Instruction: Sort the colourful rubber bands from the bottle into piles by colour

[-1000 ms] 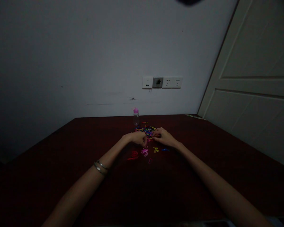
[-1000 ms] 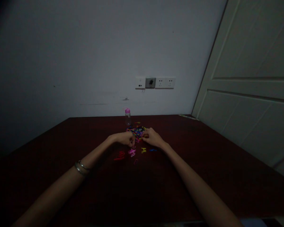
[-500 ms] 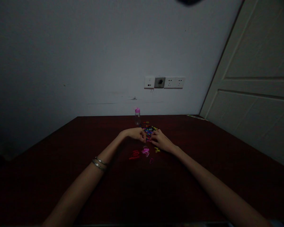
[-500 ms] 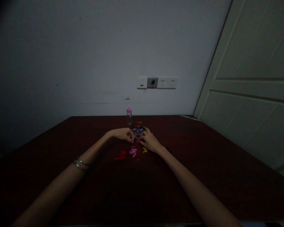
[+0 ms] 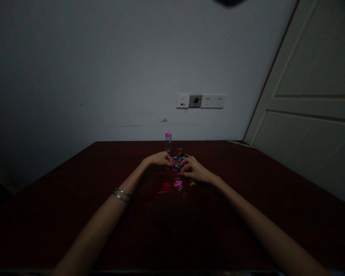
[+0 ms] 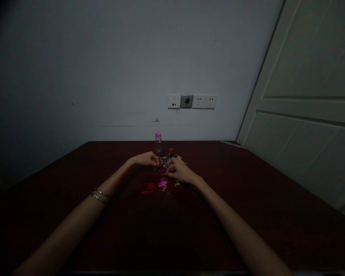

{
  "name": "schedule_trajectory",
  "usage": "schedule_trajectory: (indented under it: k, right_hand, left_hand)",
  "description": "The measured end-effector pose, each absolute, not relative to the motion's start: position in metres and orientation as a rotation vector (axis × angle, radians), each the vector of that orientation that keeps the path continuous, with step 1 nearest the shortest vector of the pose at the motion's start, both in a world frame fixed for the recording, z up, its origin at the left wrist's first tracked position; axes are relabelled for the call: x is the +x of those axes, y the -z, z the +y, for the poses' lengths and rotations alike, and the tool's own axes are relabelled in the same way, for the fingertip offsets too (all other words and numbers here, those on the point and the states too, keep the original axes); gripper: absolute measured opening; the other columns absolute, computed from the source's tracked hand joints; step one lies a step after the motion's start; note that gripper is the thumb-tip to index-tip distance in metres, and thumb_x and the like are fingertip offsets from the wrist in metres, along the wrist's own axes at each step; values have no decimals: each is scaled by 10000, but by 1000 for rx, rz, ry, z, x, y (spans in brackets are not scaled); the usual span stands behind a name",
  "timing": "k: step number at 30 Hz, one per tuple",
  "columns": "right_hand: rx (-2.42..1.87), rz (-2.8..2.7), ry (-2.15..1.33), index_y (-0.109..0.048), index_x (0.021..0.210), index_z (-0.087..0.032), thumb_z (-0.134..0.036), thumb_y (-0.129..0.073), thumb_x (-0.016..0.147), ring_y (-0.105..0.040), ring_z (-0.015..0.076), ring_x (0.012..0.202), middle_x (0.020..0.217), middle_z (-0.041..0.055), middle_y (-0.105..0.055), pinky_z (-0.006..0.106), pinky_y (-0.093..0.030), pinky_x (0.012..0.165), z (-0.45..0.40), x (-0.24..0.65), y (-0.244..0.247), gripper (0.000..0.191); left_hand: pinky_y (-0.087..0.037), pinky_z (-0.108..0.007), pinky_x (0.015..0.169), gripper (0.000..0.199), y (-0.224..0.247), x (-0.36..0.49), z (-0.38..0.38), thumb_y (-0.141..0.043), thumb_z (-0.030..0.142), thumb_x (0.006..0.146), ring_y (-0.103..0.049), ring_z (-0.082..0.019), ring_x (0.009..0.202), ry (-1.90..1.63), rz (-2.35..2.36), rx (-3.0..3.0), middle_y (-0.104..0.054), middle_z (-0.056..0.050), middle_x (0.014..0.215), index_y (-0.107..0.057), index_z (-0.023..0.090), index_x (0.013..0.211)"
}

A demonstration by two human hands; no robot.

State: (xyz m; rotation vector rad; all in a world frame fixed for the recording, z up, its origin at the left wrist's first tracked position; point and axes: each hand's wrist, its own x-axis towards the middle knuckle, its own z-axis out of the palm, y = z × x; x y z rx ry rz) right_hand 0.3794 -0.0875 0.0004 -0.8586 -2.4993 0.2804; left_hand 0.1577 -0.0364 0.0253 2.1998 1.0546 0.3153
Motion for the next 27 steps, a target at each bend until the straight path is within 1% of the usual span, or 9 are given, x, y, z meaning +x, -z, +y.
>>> schedule_trajectory:
  k: [2, 5, 7, 10, 13, 16, 27]
  right_hand:
    - [-850, -2562, -335, -693, 729, -206, -278, -630, 727, -457, 208, 969, 992, 57, -570, 379, -349, 872, -91, 377, -3, 96]
    - [-843, -2566, -391, -694, 768, -205, -288, -646, 705, -478, 208, 960, 985, 54, -573, 382, -359, 873, -92, 377, -3, 115]
    - [-836, -2502, -396, -688, 795, -206, -288, -632, 713, -496, 197, 947, 973, 51, -575, 372, -372, 871, -89, 381, -3, 128]
    - [-882, -2338, -374, -677, 780, -202, -272, -599, 732, -518, 186, 923, 958, 53, -573, 362, -397, 856, -81, 391, -3, 115]
    - [-927, -2212, -384, -673, 765, -192, -245, -581, 734, -537, 176, 898, 946, 57, -567, 351, -427, 829, -72, 401, -2, 111]
    - [-932, -2154, -396, -670, 789, -182, -209, -573, 725, -550, 168, 886, 936, 59, -565, 333, -446, 813, -65, 410, 3, 119]
    - [-959, -2122, -336, -660, 819, -175, -192, -544, 730, -557, 157, 836, 913, 58, -575, 323, -455, 788, -57, 419, 10, 147]
  left_hand:
    - [-330, -193, 517, 165, -23, 157, -35, -575, 238, 630, -435, -77, 504, -314, 1080, 2236, -570, 1, 564, -675, 115, 675]
    - [-322, -192, 511, 153, -23, 159, -37, -557, 195, 619, -440, -78, 511, -266, 1144, 2267, -557, 13, 561, -668, 116, 688]
    - [-316, -192, 509, 147, -23, 161, -40, -546, 163, 612, -449, -81, 520, -231, 1176, 2297, -554, 15, 561, -665, 117, 686]
    - [-315, -193, 517, 127, -22, 164, -45, -548, 132, 604, -449, -79, 524, -200, 1205, 2357, -555, 13, 567, -657, 116, 667]
    - [-307, -195, 519, 122, -21, 169, -48, -555, 123, 607, -431, -74, 513, -180, 1205, 2407, -544, 15, 560, -655, 113, 675]
    - [-294, -193, 516, 130, -19, 171, -50, -548, 127, 623, -426, -72, 515, -171, 1166, 2417, -530, 20, 559, -654, 114, 697]
    - [-273, -206, 511, 135, -14, 169, -49, -522, 122, 624, -399, -71, 504, -268, 1178, 2366, -509, 12, 541, -641, 95, 682]
